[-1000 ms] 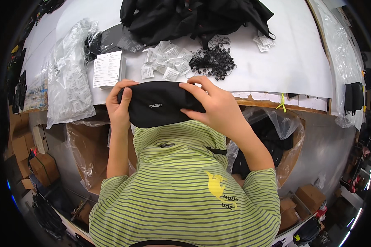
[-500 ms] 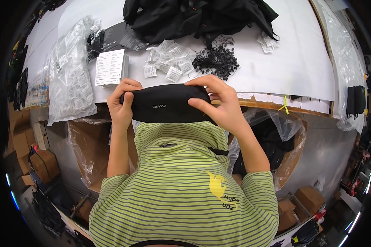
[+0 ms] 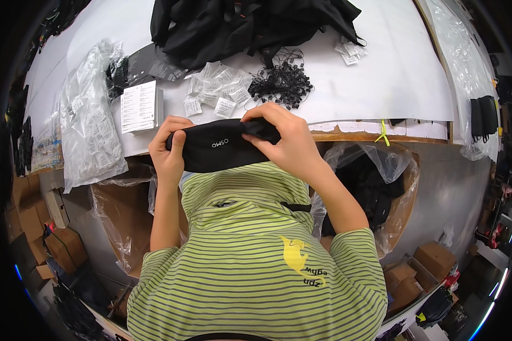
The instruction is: The recorder is seen attaching labels and tags to small black pouches and organizing them on a workbench.
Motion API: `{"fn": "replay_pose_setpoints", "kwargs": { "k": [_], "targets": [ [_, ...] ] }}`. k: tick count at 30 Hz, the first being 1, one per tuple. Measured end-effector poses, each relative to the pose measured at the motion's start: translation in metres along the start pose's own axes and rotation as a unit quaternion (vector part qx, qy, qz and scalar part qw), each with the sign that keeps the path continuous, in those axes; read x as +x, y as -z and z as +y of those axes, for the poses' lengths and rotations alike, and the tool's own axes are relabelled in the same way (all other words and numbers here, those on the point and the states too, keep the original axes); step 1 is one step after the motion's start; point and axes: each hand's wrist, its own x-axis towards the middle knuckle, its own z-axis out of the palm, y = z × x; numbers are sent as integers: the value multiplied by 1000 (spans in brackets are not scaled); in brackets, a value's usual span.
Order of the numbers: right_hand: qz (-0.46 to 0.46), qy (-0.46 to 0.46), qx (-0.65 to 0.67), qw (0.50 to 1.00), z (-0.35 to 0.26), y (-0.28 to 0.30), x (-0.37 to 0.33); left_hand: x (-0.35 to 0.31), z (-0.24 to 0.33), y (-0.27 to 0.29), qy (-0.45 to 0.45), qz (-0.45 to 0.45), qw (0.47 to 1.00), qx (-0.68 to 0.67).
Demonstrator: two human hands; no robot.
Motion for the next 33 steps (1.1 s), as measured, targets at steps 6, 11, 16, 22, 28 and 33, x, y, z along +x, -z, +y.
{"fn": "replay_pose_setpoints", "kwargs": {
  "k": [6,11,16,22,28,33],
  "targets": [
    [31,-59,100,993,-2,2,-5,2,4,-3,-41,-3,999,31],
    [-10,-118,165,979,1,10,-11,-1,0,0,-39,-21,999,-6],
    [54,-127,93,986,11,30,-10,12,22,-4,10,-83,995,44],
    [462,-22,-159,872,59,107,-26,13,121,-16,-220,-173,935,-217],
    [316,-45,-412,853,124,136,-52,6,128,-15,-208,-184,933,-229],
    [252,-123,-400,873,146,121,-95,-17,125,-2,-188,-223,917,-272]
  ]
}}
